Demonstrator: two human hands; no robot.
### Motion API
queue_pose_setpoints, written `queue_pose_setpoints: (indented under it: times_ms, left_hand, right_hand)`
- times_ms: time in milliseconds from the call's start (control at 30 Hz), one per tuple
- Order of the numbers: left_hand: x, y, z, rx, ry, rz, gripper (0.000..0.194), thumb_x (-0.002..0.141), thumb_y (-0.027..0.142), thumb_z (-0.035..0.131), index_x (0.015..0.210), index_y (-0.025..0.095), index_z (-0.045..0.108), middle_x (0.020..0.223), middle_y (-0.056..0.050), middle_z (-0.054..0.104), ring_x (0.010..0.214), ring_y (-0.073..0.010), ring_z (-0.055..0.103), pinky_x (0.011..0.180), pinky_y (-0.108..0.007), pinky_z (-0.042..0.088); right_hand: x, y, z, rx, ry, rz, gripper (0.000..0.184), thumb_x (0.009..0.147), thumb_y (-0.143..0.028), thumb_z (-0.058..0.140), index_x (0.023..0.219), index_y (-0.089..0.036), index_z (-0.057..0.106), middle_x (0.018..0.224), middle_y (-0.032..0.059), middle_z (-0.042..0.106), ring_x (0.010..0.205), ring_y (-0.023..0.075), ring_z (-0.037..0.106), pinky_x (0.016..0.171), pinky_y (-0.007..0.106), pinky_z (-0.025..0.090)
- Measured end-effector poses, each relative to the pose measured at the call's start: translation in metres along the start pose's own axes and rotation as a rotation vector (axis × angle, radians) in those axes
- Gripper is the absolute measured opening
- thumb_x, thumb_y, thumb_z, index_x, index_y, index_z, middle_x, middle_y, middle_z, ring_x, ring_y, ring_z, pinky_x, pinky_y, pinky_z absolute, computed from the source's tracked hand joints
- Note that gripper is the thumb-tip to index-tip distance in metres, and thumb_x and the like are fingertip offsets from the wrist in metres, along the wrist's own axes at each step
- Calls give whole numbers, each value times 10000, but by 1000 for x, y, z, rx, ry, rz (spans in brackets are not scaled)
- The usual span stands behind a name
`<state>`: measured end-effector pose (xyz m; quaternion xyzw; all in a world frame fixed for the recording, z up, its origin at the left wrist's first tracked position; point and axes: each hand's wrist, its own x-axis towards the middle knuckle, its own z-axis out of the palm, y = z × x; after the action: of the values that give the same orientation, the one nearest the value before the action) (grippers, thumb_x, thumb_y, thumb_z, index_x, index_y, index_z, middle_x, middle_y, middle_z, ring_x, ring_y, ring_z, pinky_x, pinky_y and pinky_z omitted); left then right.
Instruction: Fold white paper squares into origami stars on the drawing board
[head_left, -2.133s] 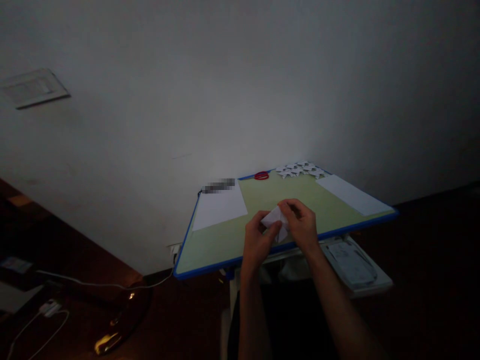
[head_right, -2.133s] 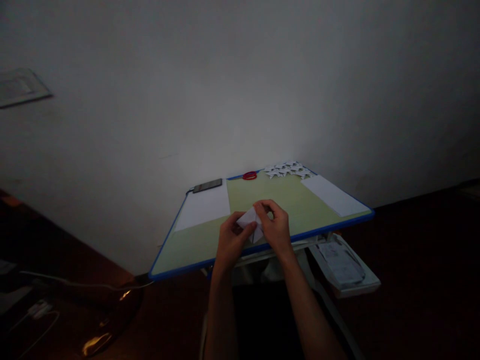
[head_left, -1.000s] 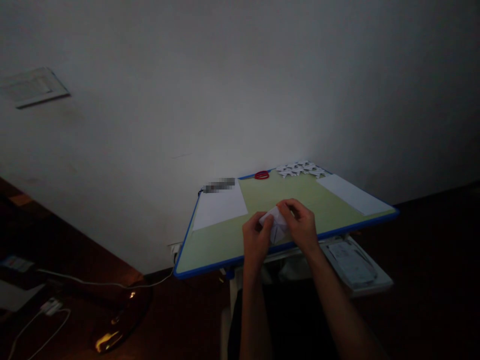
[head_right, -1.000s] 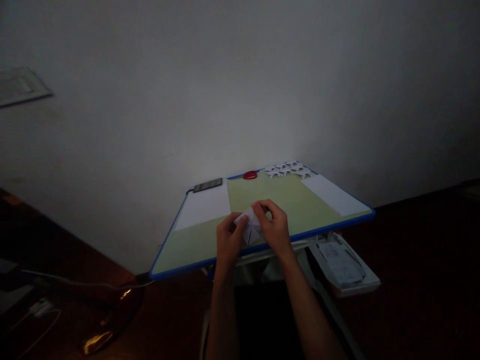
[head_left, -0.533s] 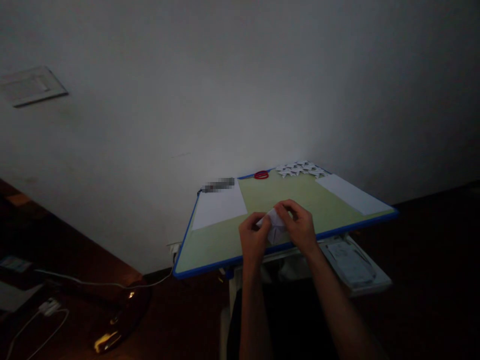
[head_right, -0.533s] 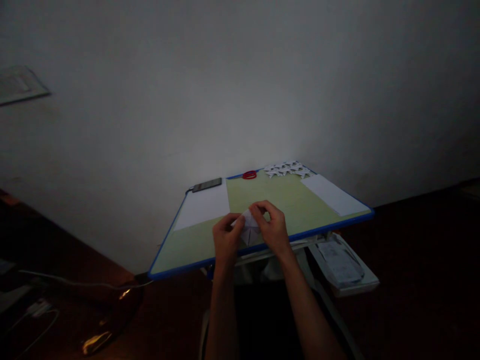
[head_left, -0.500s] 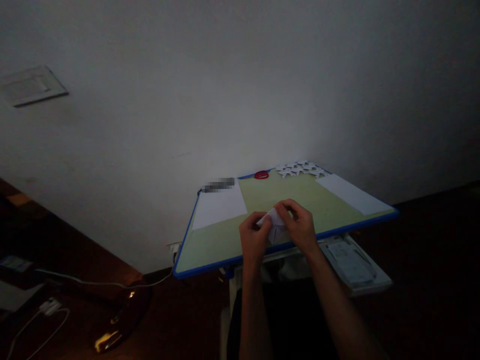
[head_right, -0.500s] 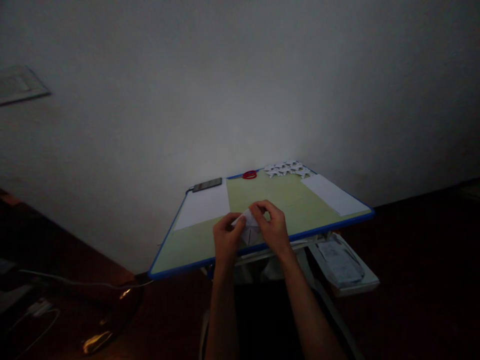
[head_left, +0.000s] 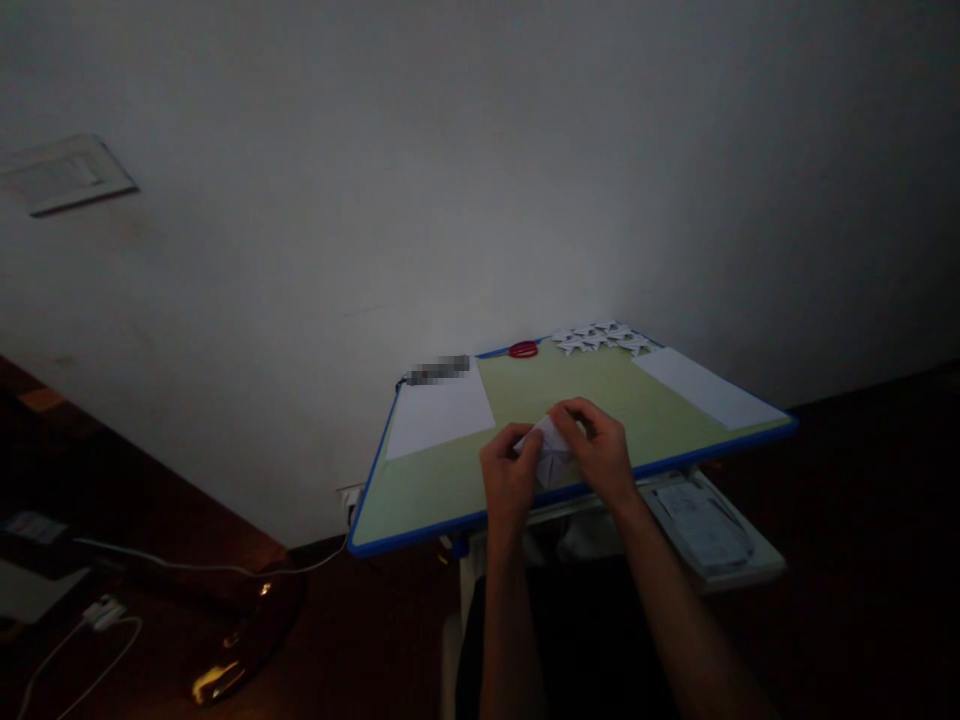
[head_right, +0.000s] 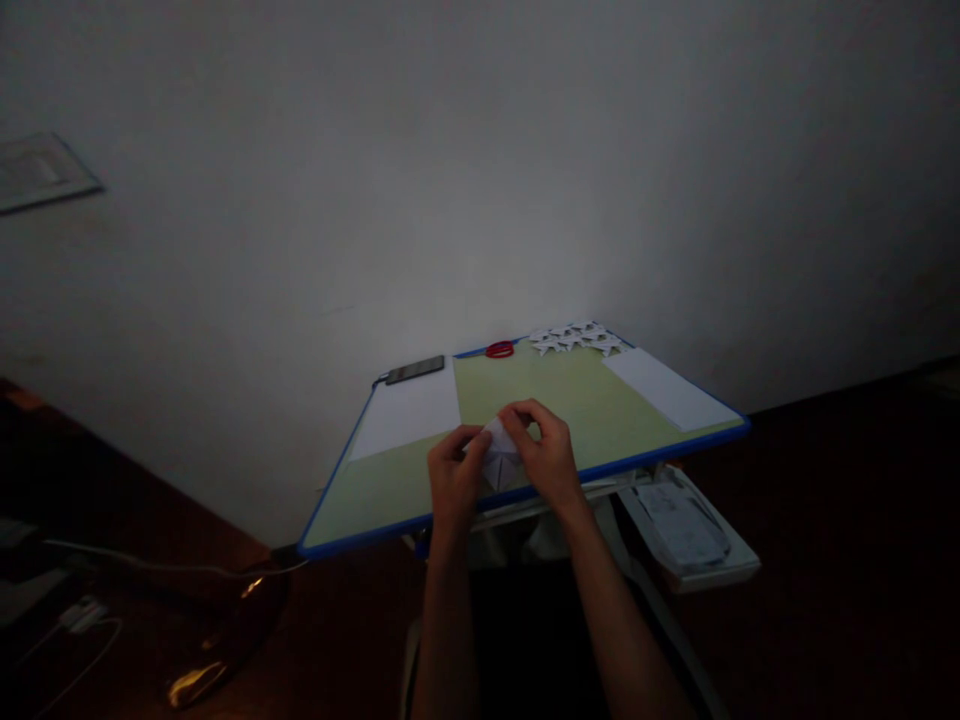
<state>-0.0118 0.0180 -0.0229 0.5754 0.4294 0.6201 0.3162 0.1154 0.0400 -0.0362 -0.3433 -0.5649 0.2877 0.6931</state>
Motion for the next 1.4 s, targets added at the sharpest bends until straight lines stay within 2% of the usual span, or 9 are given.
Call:
queue_pose_setpoints:
  times_ms: [200,533,667,833,1100,1400]
  left_hand:
    - [0,0,0,4,27,21,184,811,278,641,675,160,680,610,25,582,592,-116,506,554,-217,378]
    - [0,5,2,0,11,26,183,838,273,617,710,162,685,645,11,612,638,-133,556,590,-220,423]
    - [-1,5,3,-25,-8,21,189,847,340,680,790,162,705,757,-23,687,729,-158,626,622,-227,465]
    - [-1,1,2,-105,-5,36,175,830,336,733,895,174,728,885,-51,734,848,-180,675,698,-243,512]
    - [-2,4,2,-100,0,37,188,786,331,788,846,158,744,810,-51,742,774,-170,680,750,-274,532]
    - [-2,1,0,-98,-3,69,175,830,330,746,833,161,700,752,-11,666,718,-135,619,702,-239,492]
  right_hand:
    - [0,-2,0,-11,-7,-1,182,906,-361,663,815,-207,692,782,4,661,752,172,593,708,289,459]
    - [0,1,0,-7,-6,0,190,906,-380,666,829,-209,699,801,11,672,772,181,605,725,296,469]
    - [0,1,-1,-11,7,10,196,900,-386,671,828,-206,702,810,14,681,777,182,609,736,296,473]
    - [0,0,-1,-37,-1,2,200,903,-387,662,834,-204,703,802,15,685,770,185,614,720,296,471]
    - [-1,-3,-3,-46,-74,-33,200,911,-380,659,809,-213,702,777,13,677,758,187,606,714,299,475]
    - [0,-3,-3,-63,-111,-87,157,908,-335,676,817,-211,708,788,9,674,756,175,601,718,299,464]
